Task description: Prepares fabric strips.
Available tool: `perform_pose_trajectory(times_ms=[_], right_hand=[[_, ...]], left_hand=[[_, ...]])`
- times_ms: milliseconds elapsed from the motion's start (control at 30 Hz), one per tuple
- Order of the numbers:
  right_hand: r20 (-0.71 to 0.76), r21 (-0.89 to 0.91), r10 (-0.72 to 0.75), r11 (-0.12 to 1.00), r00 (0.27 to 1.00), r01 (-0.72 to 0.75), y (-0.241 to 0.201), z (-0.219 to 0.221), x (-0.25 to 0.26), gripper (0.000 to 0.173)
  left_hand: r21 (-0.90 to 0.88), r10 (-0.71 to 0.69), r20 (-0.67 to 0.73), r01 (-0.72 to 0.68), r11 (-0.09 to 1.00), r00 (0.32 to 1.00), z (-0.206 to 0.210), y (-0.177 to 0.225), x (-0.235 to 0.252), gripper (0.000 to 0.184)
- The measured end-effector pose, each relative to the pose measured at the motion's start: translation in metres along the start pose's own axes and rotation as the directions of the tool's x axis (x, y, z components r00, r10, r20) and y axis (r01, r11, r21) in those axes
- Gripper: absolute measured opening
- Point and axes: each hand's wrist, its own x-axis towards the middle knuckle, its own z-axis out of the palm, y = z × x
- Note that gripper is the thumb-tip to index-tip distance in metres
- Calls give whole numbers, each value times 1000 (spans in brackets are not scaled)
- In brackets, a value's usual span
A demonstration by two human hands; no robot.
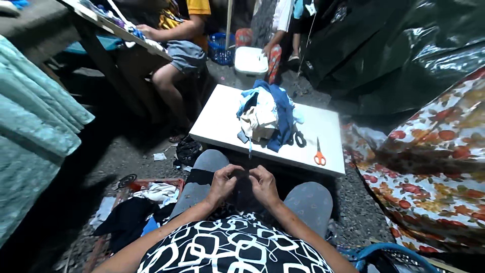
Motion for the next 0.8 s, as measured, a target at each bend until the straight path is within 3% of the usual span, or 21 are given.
perform_pose_trajectory(times_ms=[67, 167, 333, 567, 633, 800], right_hand=[[-2, -3, -15, 1000, 1000, 15, 1, -1, -1, 20], [-24, 39, -35, 999, 999, 36, 5, 0, -2, 19], [-45, 126, -44, 991, 998, 50, 9, -1, -3, 18], [0, 182, -56, 982, 998, 55, 13, -7, -8, 14], [20, 234, -75, 970, 997, 68, 15, -8, -7, 14], [69, 433, -72, 901, 995, 35, 26, -8, -5, 13]], left_hand=[[-35, -39, 11, 40, 999, 999, 0, 7, 1, 15], [-136, -203, 32, 205, 969, 979, -1, 20, 4, 14], [-409, -422, 59, 408, 816, 905, -1, 29, 7, 7], [-497, -601, 217, 617, 610, 769, -5, 34, 8, 17], [-528, -622, 282, 660, 535, 730, -8, 35, 8, 18], [-528, -537, 461, 704, 475, 707, -19, 26, -5, 21]])
